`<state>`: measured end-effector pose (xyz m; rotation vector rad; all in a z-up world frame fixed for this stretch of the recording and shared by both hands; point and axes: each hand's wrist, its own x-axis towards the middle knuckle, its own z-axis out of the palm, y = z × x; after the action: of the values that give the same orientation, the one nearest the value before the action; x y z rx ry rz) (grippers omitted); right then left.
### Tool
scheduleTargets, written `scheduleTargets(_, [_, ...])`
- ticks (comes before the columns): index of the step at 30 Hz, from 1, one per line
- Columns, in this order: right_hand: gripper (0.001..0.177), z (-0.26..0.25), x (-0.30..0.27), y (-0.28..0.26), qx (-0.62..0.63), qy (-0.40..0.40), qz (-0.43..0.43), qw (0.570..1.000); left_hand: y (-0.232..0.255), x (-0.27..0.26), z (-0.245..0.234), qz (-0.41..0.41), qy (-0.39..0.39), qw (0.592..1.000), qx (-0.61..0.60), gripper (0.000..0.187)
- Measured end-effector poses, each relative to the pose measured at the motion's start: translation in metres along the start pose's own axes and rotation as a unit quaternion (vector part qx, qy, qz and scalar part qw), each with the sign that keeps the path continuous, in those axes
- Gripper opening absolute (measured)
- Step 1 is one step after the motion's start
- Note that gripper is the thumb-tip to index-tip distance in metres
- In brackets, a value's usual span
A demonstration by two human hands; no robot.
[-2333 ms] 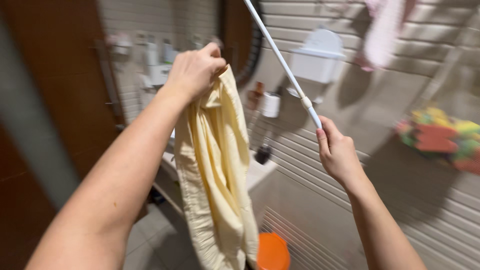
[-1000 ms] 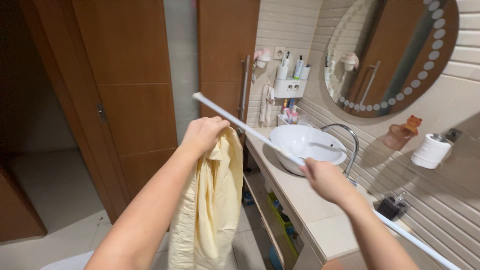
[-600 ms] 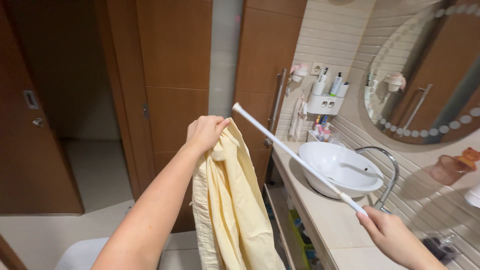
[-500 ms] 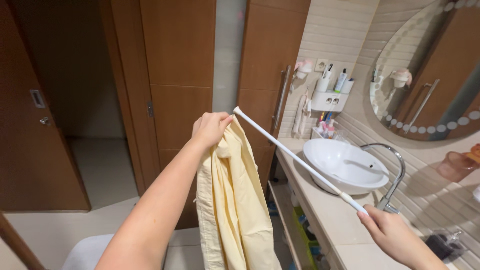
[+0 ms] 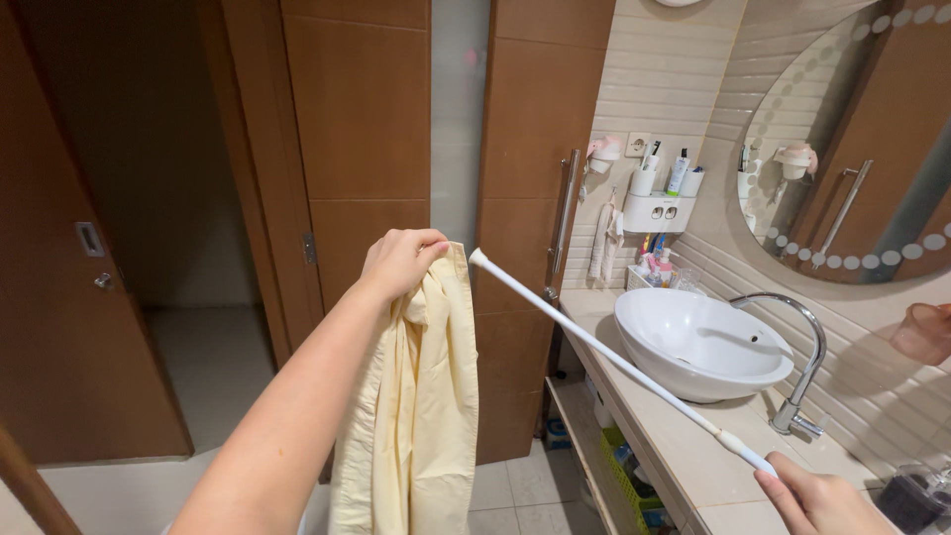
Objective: The person removes a gray and white chevron-patterned curtain from a white rod in the bathroom. They then retrieve a yellow curtain from a storage container under the sink, unfold it, and thread it onto the same white rod. The person adjusts the curtain along the rod and positions it in front of the sink area.
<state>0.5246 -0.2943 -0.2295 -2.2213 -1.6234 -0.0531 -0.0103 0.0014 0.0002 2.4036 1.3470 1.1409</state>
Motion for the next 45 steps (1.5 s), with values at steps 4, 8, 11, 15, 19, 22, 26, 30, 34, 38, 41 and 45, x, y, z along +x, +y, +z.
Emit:
scheduleTargets(4, [0.023,0.003,-0.003,-0.017,0.045,0.036,0.002,0.998,-0.007,0.0,-0.004,0.039,0.023,0.998,-0.048,0.024])
scheduleTargets(8, [0.026,-0.012,-0.005,-0.06,0.063,0.053,-0.031,0.996,-0.018,-0.002,0.002,0.018,0.005,0.991,-0.132,0.024])
scheduleTargets(11, [0.027,-0.023,0.005,-0.118,0.142,0.044,-0.033,0.988,-0.022,0.003,0.016,0.051,-0.009,0.971,-0.233,0.023])
scheduleTargets(15, [0.027,-0.034,0.043,-0.2,0.187,0.052,-0.123,0.973,-0.026,0.006,0.039,0.047,-0.025,0.948,-0.313,0.022])
scheduleTargets(19, [0.03,-0.041,0.083,-0.269,0.31,0.009,-0.125,0.942,-0.019,0.008,0.055,0.053,-0.034,0.922,-0.381,0.022])
scheduleTargets(22, [0.038,-0.038,0.108,-0.317,0.368,0.015,-0.134,0.92,-0.004,0.005,0.058,0.064,-0.029,0.916,-0.395,0.023])
scheduleTargets(26, [0.044,-0.034,0.125,-0.332,0.384,-0.018,-0.079,0.92,0.018,-0.004,0.051,0.045,-0.009,0.94,-0.339,0.025])
scheduleTargets(30, [0.053,-0.037,0.117,-0.284,0.325,-0.029,-0.117,0.938,0.025,-0.014,0.036,0.012,0.037,0.971,-0.236,0.024])
scheduleTargets(34, [0.049,-0.033,0.099,-0.238,0.257,-0.052,-0.121,0.957,0.023,-0.016,0.038,0.013,0.043,0.972,-0.232,0.022])
scheduleTargets(38, [0.042,-0.02,0.106,-0.241,0.294,-0.076,-0.121,0.945,0.026,0.003,0.05,0.062,0.051,0.97,-0.231,0.019])
scheduleTargets(41, [0.052,0.002,0.125,-0.262,0.378,-0.085,-0.157,0.909,0.045,0.021,0.063,0.113,0.038,0.963,-0.24,0.027])
scheduleTargets(45, [0.041,0.038,0.151,-0.284,0.504,-0.147,-0.141,0.839,0.074,0.035,0.061,0.139,0.052,0.952,-0.268,0.027])
